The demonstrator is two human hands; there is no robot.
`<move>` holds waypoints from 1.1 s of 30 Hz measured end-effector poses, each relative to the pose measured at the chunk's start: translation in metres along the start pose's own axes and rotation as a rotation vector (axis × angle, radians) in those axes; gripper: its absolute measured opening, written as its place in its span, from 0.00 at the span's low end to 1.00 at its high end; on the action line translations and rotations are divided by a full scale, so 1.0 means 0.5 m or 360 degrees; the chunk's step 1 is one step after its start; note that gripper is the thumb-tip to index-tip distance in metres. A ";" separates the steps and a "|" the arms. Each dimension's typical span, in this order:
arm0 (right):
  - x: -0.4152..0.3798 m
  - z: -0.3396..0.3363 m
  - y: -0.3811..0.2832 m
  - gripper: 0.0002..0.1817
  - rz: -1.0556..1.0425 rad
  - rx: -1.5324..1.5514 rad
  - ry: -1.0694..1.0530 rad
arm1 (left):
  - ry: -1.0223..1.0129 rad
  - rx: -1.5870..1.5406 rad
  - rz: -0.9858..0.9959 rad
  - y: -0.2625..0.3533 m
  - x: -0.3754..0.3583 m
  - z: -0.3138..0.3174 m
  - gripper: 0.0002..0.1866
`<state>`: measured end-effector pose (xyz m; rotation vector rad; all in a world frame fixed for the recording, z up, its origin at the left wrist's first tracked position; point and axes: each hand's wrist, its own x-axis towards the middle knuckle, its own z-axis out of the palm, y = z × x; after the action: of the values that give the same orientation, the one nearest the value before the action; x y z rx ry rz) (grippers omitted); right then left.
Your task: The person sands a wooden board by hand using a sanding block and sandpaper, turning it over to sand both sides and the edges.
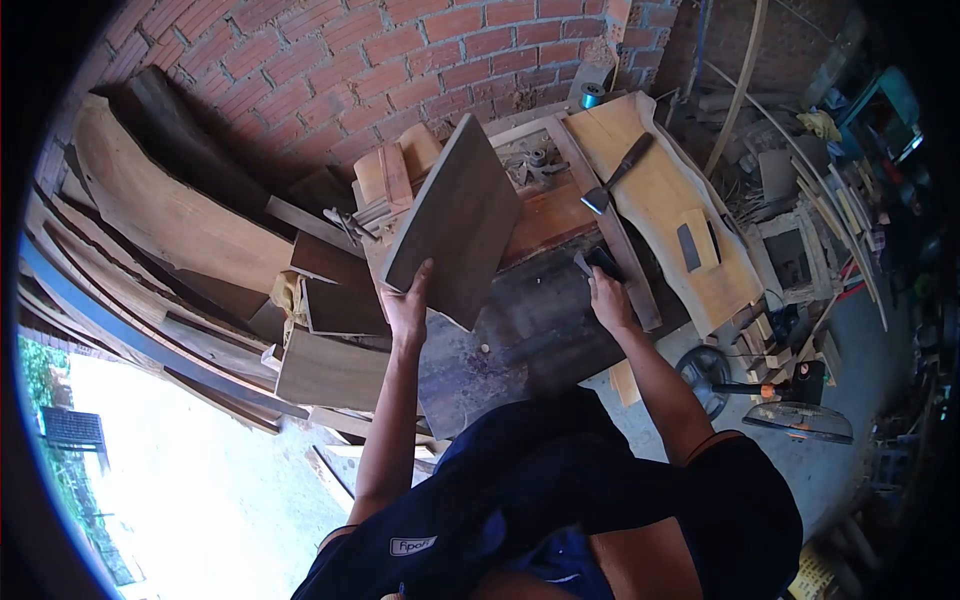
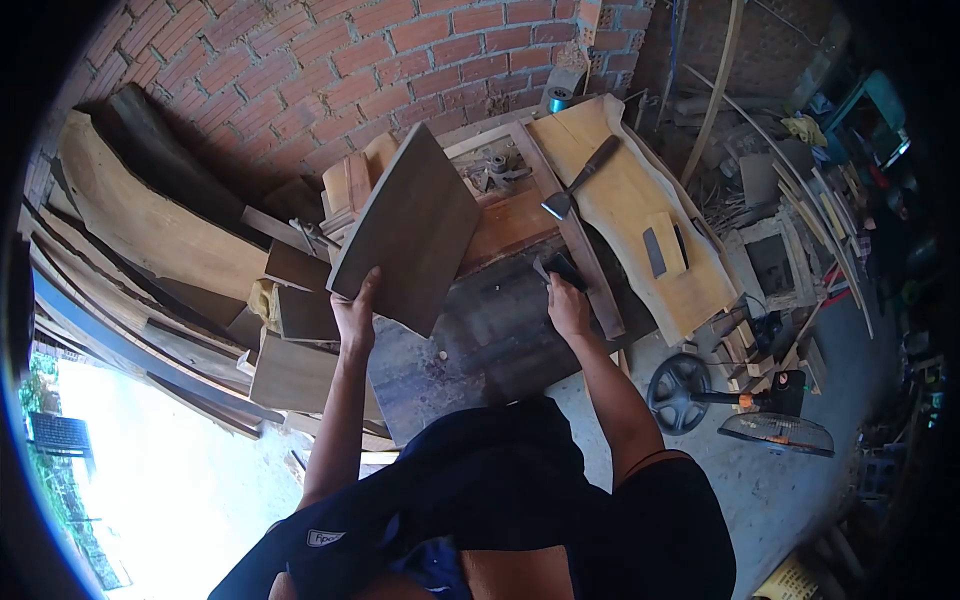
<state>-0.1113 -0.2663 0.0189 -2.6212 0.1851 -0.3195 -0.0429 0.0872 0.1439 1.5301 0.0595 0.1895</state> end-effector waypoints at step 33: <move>-0.014 0.004 -0.007 0.16 0.0106 -0.0045 -0.0050 | 0.0132 -0.1369 -0.1691 -0.253 -0.270 -0.059 0.25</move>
<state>-0.1173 -0.2610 0.0174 -2.6393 0.2676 -0.2548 -0.1696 0.0909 0.0059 0.4895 0.7390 -0.5191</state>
